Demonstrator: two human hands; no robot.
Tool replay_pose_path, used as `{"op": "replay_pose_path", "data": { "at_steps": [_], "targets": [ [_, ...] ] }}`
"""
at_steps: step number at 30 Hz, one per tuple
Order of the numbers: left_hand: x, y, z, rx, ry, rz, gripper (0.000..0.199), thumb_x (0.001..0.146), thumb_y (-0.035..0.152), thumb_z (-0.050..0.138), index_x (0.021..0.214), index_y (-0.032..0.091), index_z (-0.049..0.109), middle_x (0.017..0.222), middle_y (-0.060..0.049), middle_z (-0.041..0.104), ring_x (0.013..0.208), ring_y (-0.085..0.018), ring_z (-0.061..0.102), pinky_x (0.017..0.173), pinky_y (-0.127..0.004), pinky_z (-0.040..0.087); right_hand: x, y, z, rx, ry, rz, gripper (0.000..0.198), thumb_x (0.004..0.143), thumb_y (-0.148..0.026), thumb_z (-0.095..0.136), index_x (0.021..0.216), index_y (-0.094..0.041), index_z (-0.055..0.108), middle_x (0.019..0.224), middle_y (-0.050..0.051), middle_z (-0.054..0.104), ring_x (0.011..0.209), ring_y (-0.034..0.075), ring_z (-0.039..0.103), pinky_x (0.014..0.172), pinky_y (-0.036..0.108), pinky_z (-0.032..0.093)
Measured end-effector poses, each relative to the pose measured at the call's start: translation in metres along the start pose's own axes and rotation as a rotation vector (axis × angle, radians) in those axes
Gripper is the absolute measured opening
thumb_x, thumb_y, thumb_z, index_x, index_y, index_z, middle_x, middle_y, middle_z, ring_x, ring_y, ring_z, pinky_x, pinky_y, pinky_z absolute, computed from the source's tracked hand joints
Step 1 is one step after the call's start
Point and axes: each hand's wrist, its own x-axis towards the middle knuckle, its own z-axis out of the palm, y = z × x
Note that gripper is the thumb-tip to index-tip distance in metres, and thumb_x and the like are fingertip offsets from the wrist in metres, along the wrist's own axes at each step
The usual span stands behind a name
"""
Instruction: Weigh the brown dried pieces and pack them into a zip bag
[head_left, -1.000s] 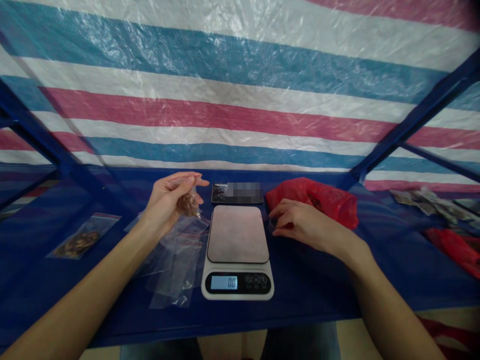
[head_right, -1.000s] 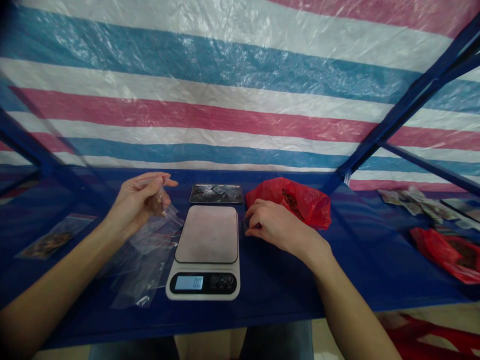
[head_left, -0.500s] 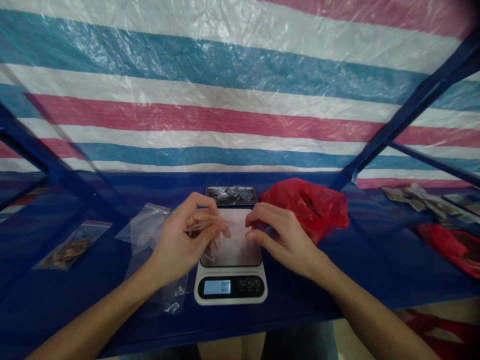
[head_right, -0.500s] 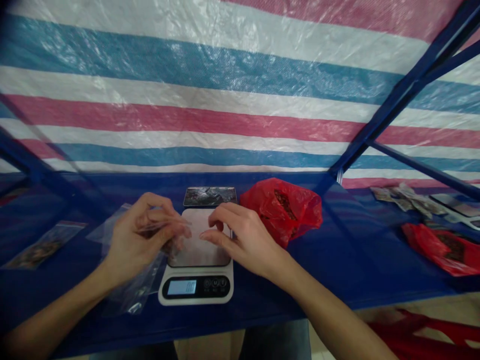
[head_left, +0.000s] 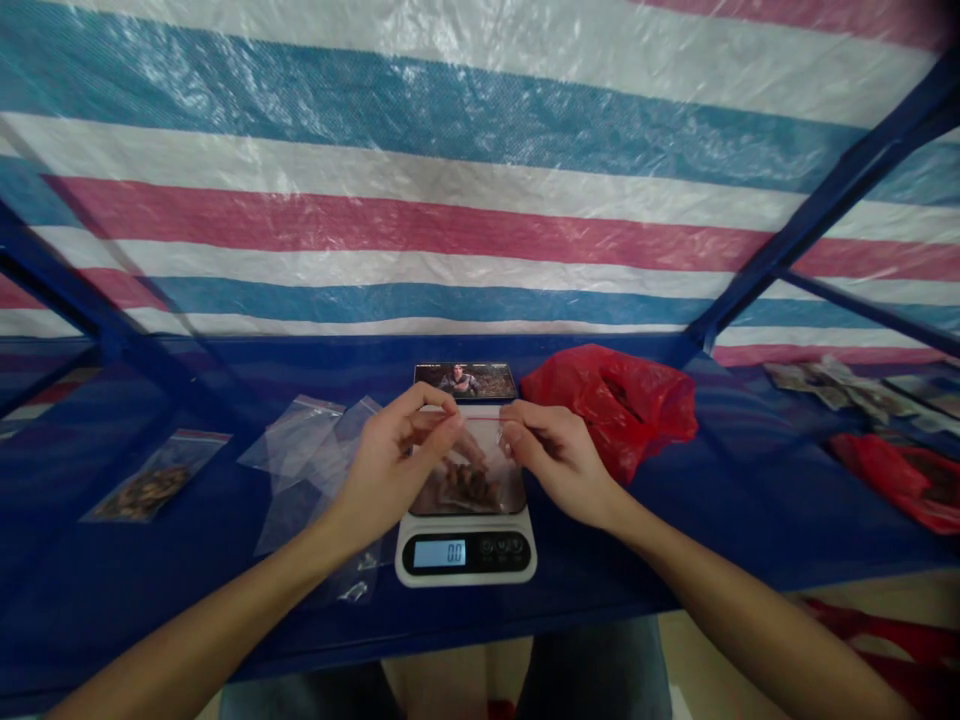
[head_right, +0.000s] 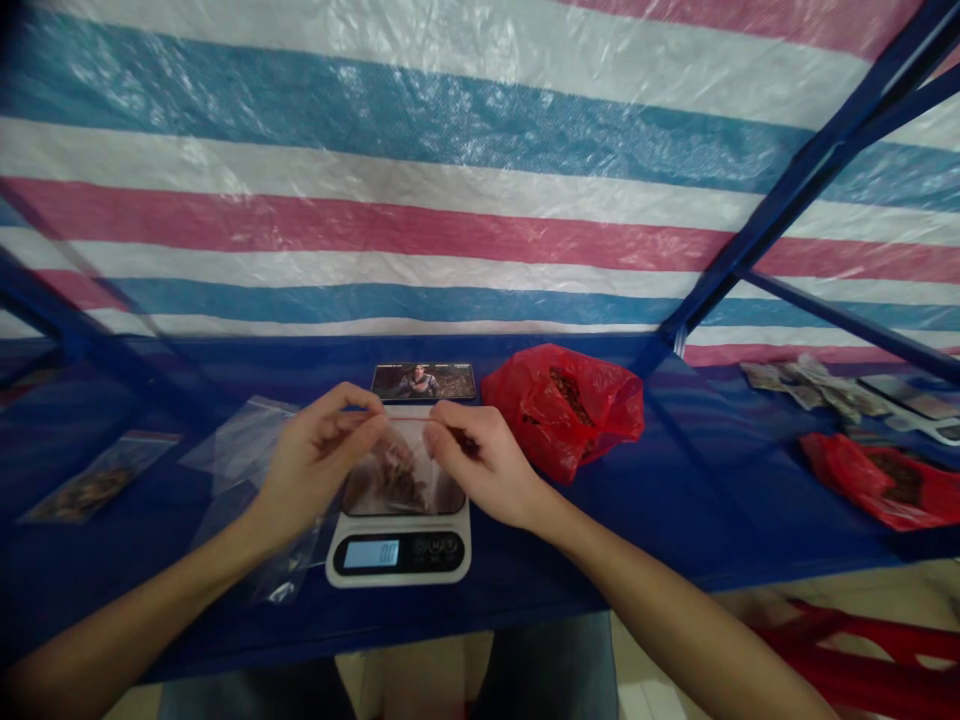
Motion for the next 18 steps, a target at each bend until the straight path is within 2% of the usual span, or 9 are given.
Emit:
{"op": "replay_pose_path", "data": {
  "at_steps": [4, 7, 11, 18],
  "targets": [
    [0.015, -0.001, -0.009, 0.092, 0.127, 0.053, 0.025, 0.095, 0.041, 0.072, 0.086, 0.018, 0.067, 0.074, -0.004, 0.078, 0.062, -0.016, 0.071, 0.056, -0.023, 0.052, 0.008, 0.008, 0.001, 0.026, 0.151, 0.001, 0.045, 0.107, -0.045, 0.051, 0.069, -0.021, 0.050, 0.065, -0.003, 0.044, 0.060, 0.012, 0.041, 0.056, 0.027, 0.031],
    [0.021, -0.004, -0.016, 0.178, 0.127, 0.114, 0.023, 0.095, 0.038, 0.073, 0.086, 0.017, 0.073, 0.079, -0.005, 0.079, 0.071, -0.016, 0.072, 0.065, -0.024, 0.053, 0.014, 0.013, 0.001, 0.072, 0.221, 0.000, 0.046, 0.105, -0.048, 0.054, 0.069, -0.021, 0.051, 0.066, -0.003, 0.045, 0.060, 0.012, 0.040, 0.056, 0.027, 0.032],
    [0.025, -0.011, -0.023, 0.262, 0.097, 0.197, 0.022, 0.096, 0.037, 0.072, 0.087, 0.018, 0.077, 0.086, -0.004, 0.079, 0.082, -0.017, 0.072, 0.079, -0.026, 0.053, 0.019, 0.018, 0.003, 0.099, 0.226, 0.001, 0.046, 0.105, -0.052, 0.055, 0.072, -0.020, 0.055, 0.068, -0.003, 0.049, 0.063, 0.013, 0.044, 0.059, 0.026, 0.036],
    [0.018, -0.010, -0.021, 0.302, 0.168, 0.229, 0.023, 0.098, 0.038, 0.070, 0.089, 0.017, 0.075, 0.085, -0.002, 0.075, 0.079, -0.016, 0.068, 0.077, -0.025, 0.051, 0.017, 0.014, 0.011, 0.201, 0.167, 0.072, 0.037, 0.100, -0.051, 0.064, 0.082, -0.018, 0.066, 0.074, -0.001, 0.057, 0.066, 0.014, 0.051, 0.060, 0.025, 0.040]
  ]
}}
